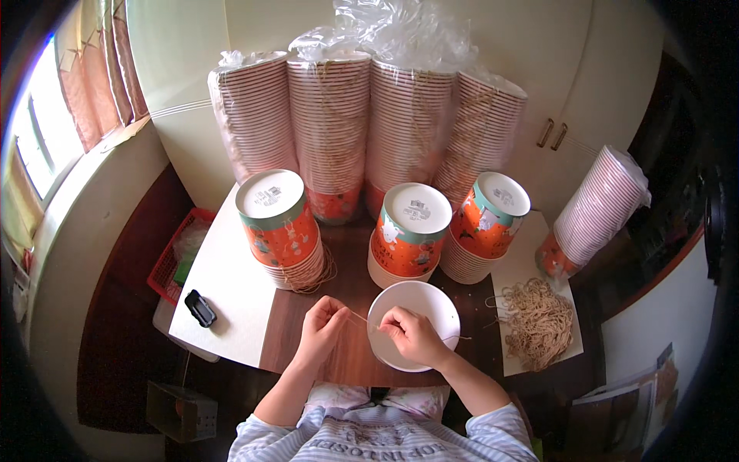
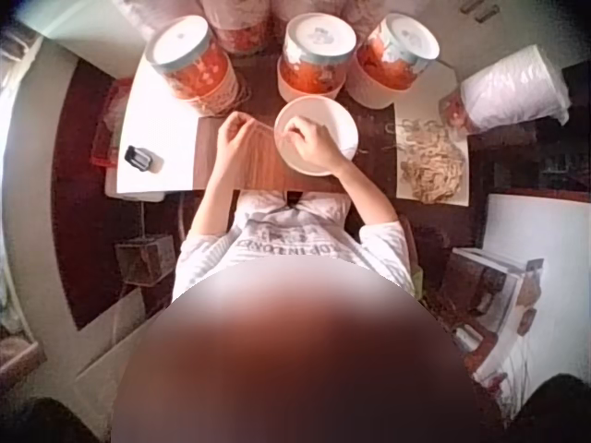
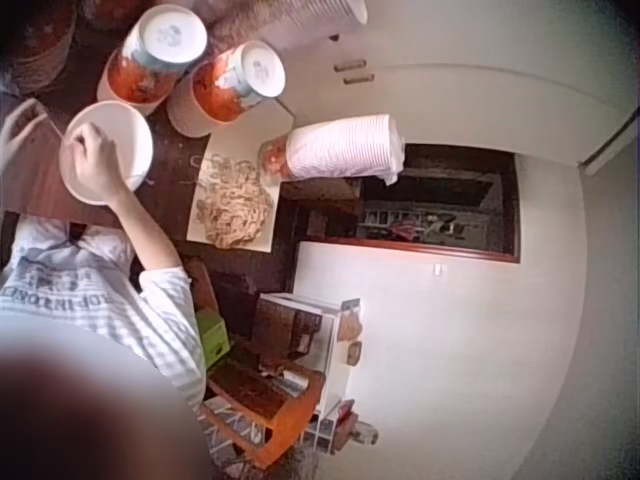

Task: Counting out paper cups from a large stack and securing the small bundle with a rubber band.

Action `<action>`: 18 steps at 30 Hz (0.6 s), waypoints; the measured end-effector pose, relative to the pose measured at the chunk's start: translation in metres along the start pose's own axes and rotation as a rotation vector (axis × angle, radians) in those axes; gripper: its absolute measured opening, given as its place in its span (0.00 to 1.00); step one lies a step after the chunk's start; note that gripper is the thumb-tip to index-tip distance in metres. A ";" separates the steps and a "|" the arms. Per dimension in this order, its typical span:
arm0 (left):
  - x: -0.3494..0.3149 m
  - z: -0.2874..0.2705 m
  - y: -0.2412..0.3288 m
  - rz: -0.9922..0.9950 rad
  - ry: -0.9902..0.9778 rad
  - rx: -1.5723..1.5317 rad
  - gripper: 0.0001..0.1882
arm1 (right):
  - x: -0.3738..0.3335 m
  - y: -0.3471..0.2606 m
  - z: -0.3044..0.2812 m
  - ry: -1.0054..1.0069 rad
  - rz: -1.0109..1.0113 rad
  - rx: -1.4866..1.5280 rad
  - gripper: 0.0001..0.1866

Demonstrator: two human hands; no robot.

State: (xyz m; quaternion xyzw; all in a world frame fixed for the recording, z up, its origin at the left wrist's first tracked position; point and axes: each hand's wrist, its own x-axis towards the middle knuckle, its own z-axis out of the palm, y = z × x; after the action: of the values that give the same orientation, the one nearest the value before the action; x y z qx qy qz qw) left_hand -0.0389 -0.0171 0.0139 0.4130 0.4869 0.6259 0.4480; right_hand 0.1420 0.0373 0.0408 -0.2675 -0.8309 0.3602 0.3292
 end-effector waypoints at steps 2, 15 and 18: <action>0.001 0.000 -0.004 0.000 0.012 0.030 0.05 | -0.001 0.000 0.000 0.007 -0.008 0.006 0.04; 0.002 0.005 -0.034 0.132 0.036 0.300 0.03 | -0.006 0.002 0.004 -0.103 -0.012 0.149 0.04; -0.003 0.013 -0.016 0.212 0.023 0.420 0.03 | -0.008 0.005 0.003 -0.130 0.029 0.309 0.03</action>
State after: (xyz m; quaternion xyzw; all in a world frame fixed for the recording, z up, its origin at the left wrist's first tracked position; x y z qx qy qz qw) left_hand -0.0229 -0.0150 0.0002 0.5389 0.5653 0.5591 0.2782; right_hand 0.1455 0.0336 0.0322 -0.2018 -0.7812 0.5048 0.3068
